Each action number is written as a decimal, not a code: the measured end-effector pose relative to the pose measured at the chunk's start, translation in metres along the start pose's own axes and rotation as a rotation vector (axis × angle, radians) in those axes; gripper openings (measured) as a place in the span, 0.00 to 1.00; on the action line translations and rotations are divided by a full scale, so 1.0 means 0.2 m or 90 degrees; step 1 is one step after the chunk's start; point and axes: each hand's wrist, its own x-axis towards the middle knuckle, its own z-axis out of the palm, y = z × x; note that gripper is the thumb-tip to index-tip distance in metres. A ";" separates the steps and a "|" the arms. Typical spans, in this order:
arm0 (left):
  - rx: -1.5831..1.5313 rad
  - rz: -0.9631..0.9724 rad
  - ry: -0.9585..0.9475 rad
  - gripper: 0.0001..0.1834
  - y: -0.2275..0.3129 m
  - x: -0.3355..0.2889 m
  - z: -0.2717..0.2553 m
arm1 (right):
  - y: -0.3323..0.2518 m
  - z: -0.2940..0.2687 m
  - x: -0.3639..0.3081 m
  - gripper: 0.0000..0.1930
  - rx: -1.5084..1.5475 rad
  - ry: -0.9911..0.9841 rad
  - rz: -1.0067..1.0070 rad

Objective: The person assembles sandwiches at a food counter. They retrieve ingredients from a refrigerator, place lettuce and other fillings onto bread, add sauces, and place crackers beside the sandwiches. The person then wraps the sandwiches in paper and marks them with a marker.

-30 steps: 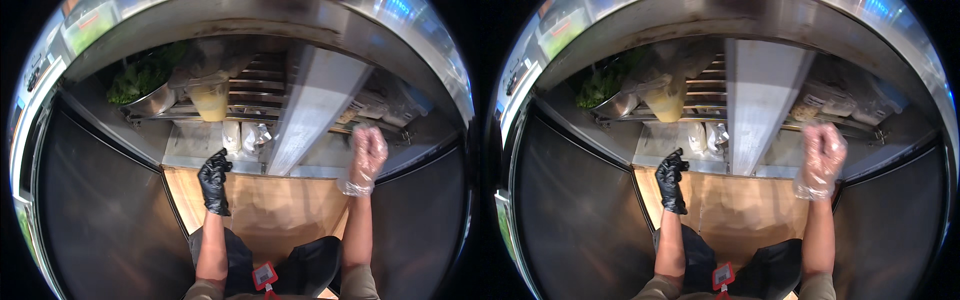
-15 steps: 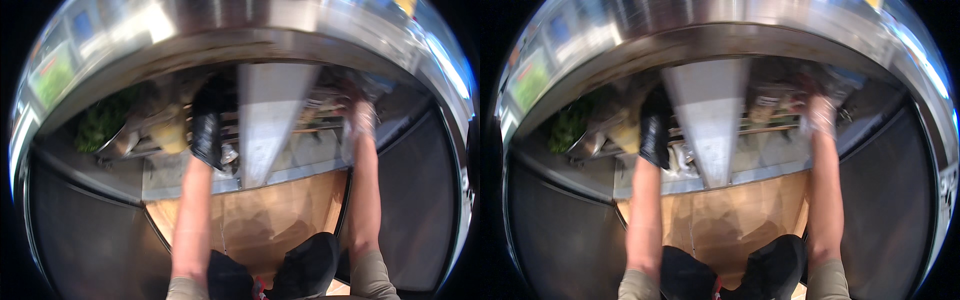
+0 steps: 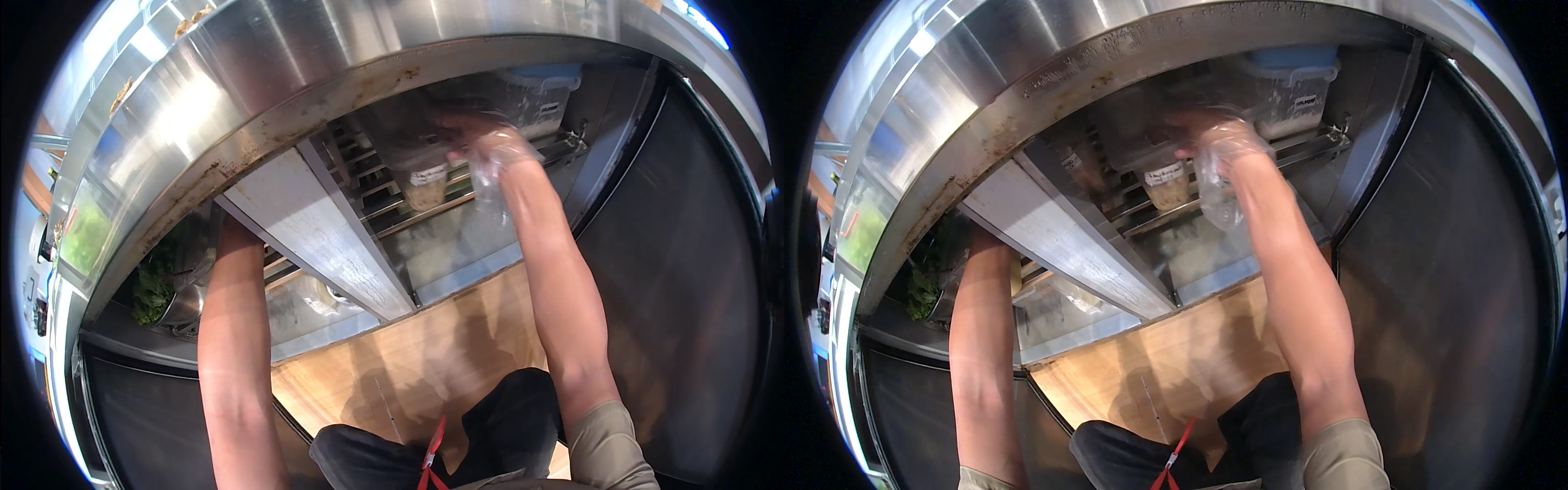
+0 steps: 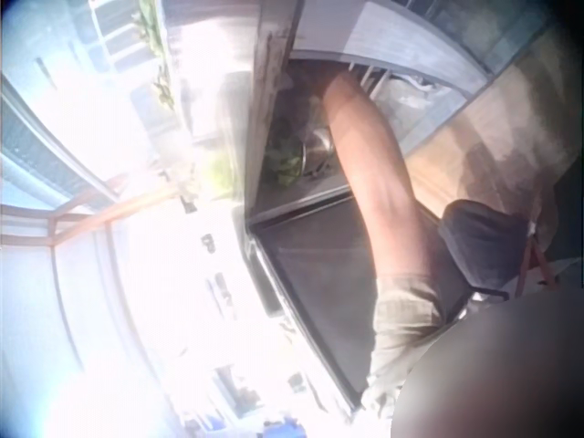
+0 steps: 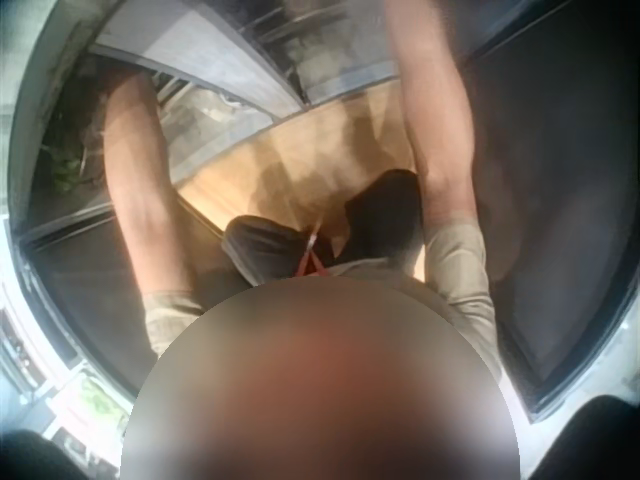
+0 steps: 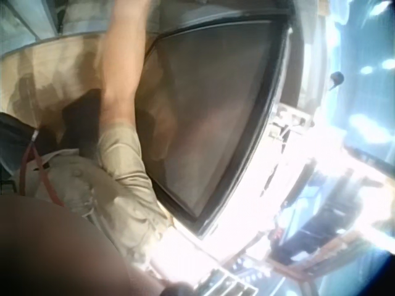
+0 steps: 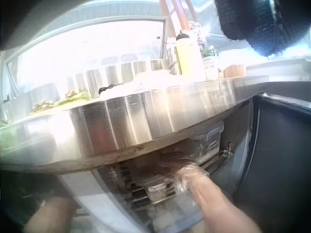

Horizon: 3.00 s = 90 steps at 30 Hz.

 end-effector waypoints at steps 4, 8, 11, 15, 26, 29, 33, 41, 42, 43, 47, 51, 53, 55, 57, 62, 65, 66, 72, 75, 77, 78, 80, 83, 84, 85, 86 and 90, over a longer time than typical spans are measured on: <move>-0.013 -0.014 0.020 0.21 -0.02 0.03 -0.03 | -0.03 -0.15 -0.19 0.17 -0.034 -0.043 0.003; -0.031 -0.025 0.033 0.21 -0.02 0.05 -0.05 | 0.03 -0.27 -0.41 0.22 0.119 -0.114 -0.033; -0.044 -0.032 0.040 0.22 -0.04 0.04 -0.06 | 0.08 -0.32 -0.54 0.26 0.164 -0.159 -0.068; -0.051 -0.031 0.053 0.22 -0.05 0.03 -0.10 | 0.13 -0.33 -0.69 0.29 0.223 -0.133 -0.053; -0.085 0.124 0.118 0.24 -0.15 -0.46 -0.03 | 0.07 -0.33 -0.71 0.28 0.180 -0.139 -0.089; 0.043 0.326 0.126 0.26 -0.24 -0.93 0.00 | 0.05 -0.26 -0.58 0.24 0.202 -0.123 -0.069; 0.053 0.429 0.105 0.24 -0.30 -1.33 0.10 | 0.01 -0.05 -0.27 0.11 0.186 -0.076 -0.050; 0.037 0.234 -0.065 0.23 -0.34 -1.51 0.38 | 0.11 0.32 0.08 0.15 0.200 -0.039 0.080; 0.015 0.228 -0.093 0.24 -0.34 -1.49 0.42 | 0.12 0.31 0.08 0.17 0.208 -0.028 0.076; 0.006 0.205 -0.112 0.24 -0.35 -1.47 0.45 | 0.12 0.32 0.08 0.17 0.228 -0.036 0.043; -0.012 0.195 -0.183 0.25 -0.36 -1.40 0.55 | 0.08 0.25 0.08 0.19 0.132 -0.043 -0.047; -0.038 0.190 -0.209 0.25 -0.39 -1.38 0.60 | 0.06 0.16 0.12 0.21 0.096 -0.012 -0.042; -0.043 0.185 -0.203 0.25 -0.41 -1.38 0.62 | 0.06 0.15 0.14 0.21 0.107 0.010 0.012; -0.036 0.178 -0.208 0.25 -0.42 -1.38 0.63 | 0.06 0.15 0.15 0.21 -0.179 -0.004 -0.153; -0.028 0.163 -0.210 0.25 -0.43 -1.37 0.64 | 0.06 0.13 0.13 0.19 -0.590 -0.050 -0.363; -0.046 0.125 -0.242 0.26 -0.46 -1.36 0.65 | 0.08 -0.08 0.00 0.18 -0.462 0.075 -0.250; 0.007 0.102 -0.228 0.24 -0.49 -1.32 0.69 | 0.15 -0.22 0.02 0.16 -0.793 0.208 -0.512; 0.014 0.104 -0.228 0.24 -0.50 -1.30 0.71 | 0.17 -0.25 0.05 0.14 -0.918 0.220 -0.562; -0.207 -0.091 -0.274 0.29 -0.50 -1.12 1.05 | 0.21 -0.39 0.02 0.15 -0.652 0.044 -0.625; -0.470 -0.274 -0.256 0.29 -0.49 -1.06 1.21 | 0.18 -0.46 -0.29 0.14 -0.708 0.076 -0.685; -0.469 -0.305 -0.228 0.25 -0.52 -1.09 1.24 | 0.13 -0.47 -0.48 0.15 -0.671 0.069 -0.706; -0.489 -0.292 -0.253 0.24 -0.54 -1.11 1.24 | 0.08 -0.49 -0.55 0.16 -0.659 -0.020 -0.630; -0.455 -0.273 -0.189 0.19 -0.59 -1.18 1.19 | -0.04 -0.56 -0.67 0.17 -0.608 -0.180 -0.502; -0.416 -0.293 -0.129 0.20 -0.65 -1.32 1.04 | -0.21 -0.61 -0.58 0.18 -0.460 -0.309 -0.499; -0.502 -0.321 -0.154 0.17 -0.66 -1.39 0.98 | -0.22 -0.58 -0.47 0.19 -0.525 -0.266 -0.506; -0.514 -0.332 -0.129 0.13 -0.68 -1.46 0.91 | -0.23 -0.54 -0.32 0.20 -0.664 -0.252 -0.460; -0.502 -0.320 -0.086 0.14 -0.69 -1.54 0.85 | -0.19 -0.43 -0.16 0.20 -0.727 -0.131 -0.497; -0.459 -0.439 -0.025 0.22 -0.75 -1.73 0.63 | -0.05 -0.16 0.40 0.21 -0.917 0.103 -0.516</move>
